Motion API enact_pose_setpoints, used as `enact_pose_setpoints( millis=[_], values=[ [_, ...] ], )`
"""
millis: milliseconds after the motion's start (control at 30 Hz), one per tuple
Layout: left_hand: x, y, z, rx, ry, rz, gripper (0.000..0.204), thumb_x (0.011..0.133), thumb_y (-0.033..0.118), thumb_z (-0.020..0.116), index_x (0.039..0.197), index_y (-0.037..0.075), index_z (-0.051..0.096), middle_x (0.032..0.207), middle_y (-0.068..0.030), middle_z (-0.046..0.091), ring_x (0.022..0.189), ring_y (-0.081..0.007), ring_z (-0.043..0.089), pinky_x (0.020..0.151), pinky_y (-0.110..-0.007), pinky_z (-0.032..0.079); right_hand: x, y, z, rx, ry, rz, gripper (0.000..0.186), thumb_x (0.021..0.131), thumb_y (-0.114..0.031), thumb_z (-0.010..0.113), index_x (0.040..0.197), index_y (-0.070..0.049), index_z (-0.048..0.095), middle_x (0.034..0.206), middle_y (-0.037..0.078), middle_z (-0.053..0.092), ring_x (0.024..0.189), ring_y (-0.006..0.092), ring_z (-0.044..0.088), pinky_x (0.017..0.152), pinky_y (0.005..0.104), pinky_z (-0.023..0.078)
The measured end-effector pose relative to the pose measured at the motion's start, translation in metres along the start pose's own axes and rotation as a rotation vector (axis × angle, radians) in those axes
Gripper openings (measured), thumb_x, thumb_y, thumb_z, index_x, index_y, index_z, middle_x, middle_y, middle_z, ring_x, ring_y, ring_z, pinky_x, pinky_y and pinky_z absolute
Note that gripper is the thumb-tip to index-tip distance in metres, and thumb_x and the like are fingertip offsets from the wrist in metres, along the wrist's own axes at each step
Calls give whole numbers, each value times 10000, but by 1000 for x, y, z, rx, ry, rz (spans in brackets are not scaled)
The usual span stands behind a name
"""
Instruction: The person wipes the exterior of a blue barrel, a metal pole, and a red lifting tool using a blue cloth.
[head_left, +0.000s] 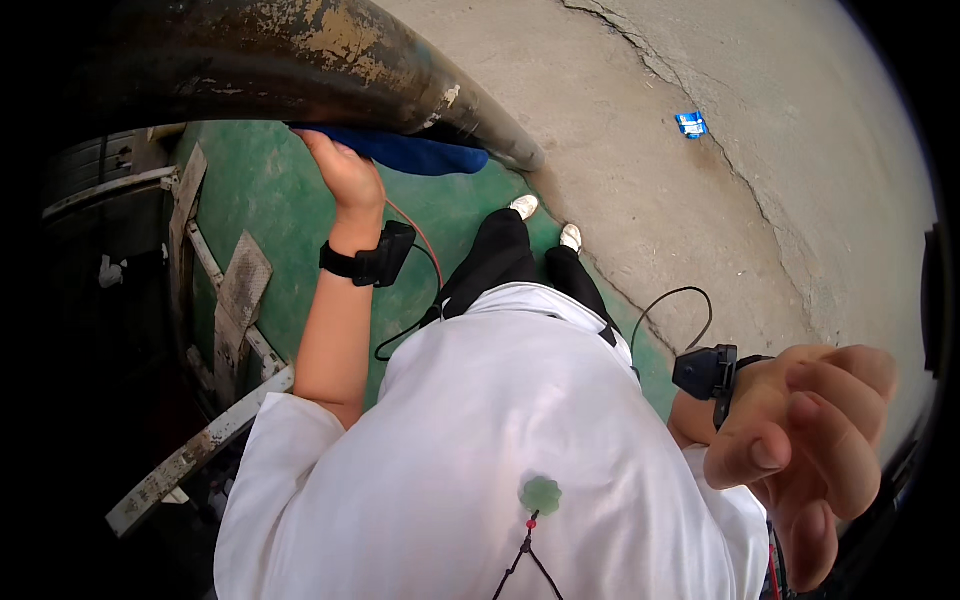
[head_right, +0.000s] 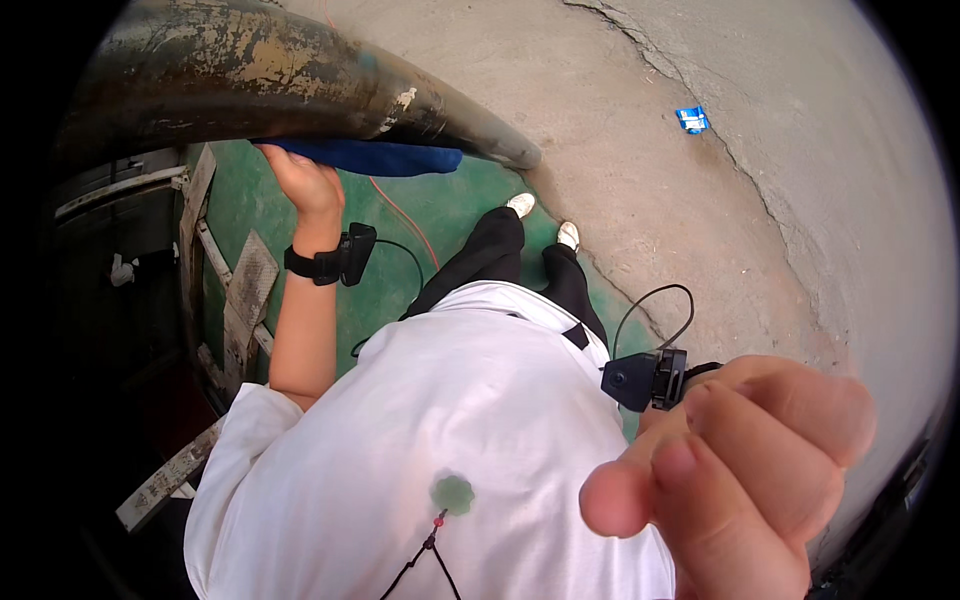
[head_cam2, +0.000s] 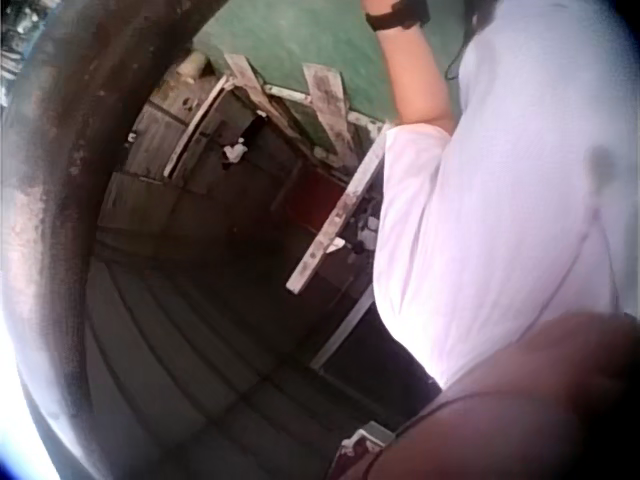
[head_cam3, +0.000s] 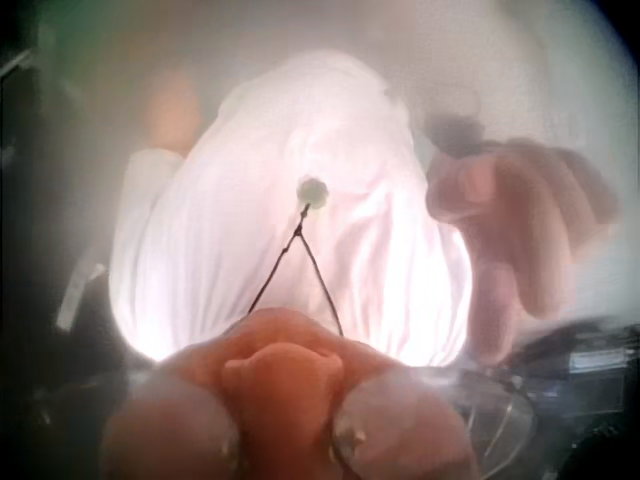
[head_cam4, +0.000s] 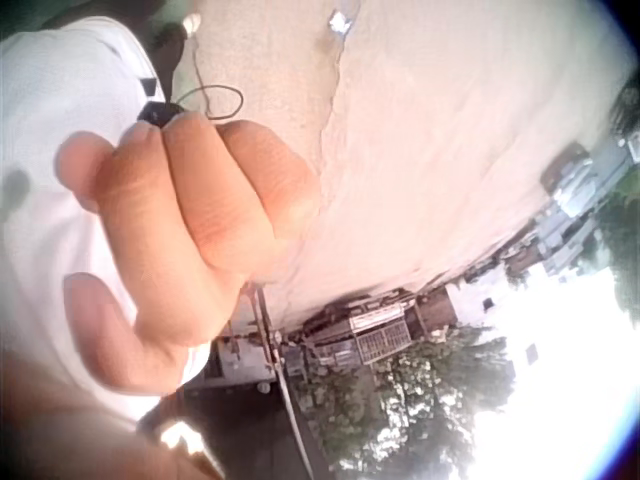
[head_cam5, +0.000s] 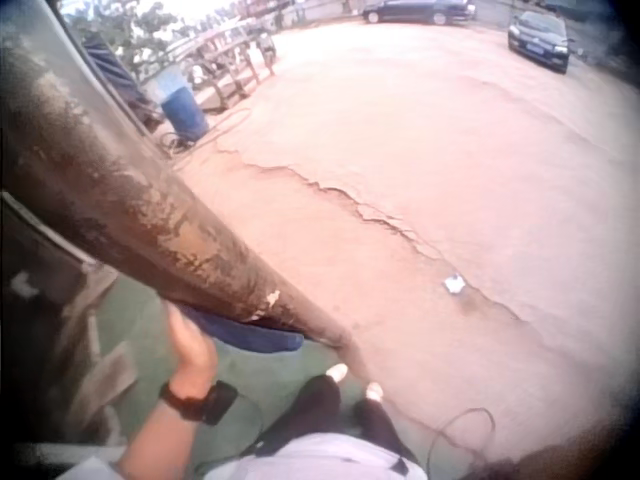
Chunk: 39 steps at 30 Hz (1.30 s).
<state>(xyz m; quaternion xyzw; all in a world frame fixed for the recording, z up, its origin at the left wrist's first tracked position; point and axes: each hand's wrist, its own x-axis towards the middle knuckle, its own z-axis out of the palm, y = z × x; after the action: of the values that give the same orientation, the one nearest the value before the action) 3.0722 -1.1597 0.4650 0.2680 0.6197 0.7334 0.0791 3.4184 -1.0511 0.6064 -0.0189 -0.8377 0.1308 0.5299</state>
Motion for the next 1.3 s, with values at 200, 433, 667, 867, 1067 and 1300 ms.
enact_pose_setpoints(
  millis=[200, 433, 667, 867, 1067, 1300],
  values=[
    [-1, -7, -8, -8, -38, -39, 567, 1024, 450, 234, 1456, 83, 246, 1446, -67, 347, 1293, -224, 364, 1106, -370, 268, 38, -5, 4, 189, -376, 189, 107, 895, -91, 501, 1000, -97, 481, 898, 93, 527, 660, 209, 513, 530, 341, 351],
    [-3, -7, -16, -4, -73, -67, 598, 1019, 459, 257, 1464, 61, 215, 1475, -88, 292, 1325, -227, 315, 1121, -371, 238, -24, 14, 117, 566, -95, 452, 96, 767, -79, 601, 856, -63, 566, 682, 57, 534, 560, 212, 519, 505, 317, 400],
    [-8, 8, -23, 320, -138, -40, 705, 1011, 448, 344, 1489, 37, 28, 1519, -113, 170, 1349, -220, 268, 1116, -336, 186, -132, 5, 324, 523, -767, 803, 341, 843, -298, 645, 998, -7, 557, 742, 128, 622, 712, 307, 612, 626, 397, 476],
    [10, -5, -57, 411, -402, 102, 603, 1024, 385, 354, 1444, -15, 188, 1430, -163, 321, 1276, -226, 358, 1072, -332, 247, -132, -18, 358, 310, -189, 1123, 455, 847, -245, 660, 1155, 32, 472, 1000, 234, 564, 960, 374, 563, 826, 415, 458],
    [24, -17, -72, 456, -321, -206, 502, 1033, 366, 331, 1342, -29, 349, 1310, -123, 451, 1163, -182, 432, 1012, -317, 314, -123, 9, 363, 87, 16, 854, 675, 864, -130, 646, 1398, 28, 265, 1389, 253, 299, 1270, 409, 385, 1047, 419, 347],
    [38, -24, -58, -12, -326, -146, 464, 1032, 374, 339, 1226, -27, 470, 1162, -79, 556, 1014, -146, 521, 912, -274, 381, -147, 30, 348, 184, 138, 942, 408, 819, -110, 681, 1192, -22, 541, 1259, 167, 519, 1095, 342, 558, 887, 358, 476]
  ],
)
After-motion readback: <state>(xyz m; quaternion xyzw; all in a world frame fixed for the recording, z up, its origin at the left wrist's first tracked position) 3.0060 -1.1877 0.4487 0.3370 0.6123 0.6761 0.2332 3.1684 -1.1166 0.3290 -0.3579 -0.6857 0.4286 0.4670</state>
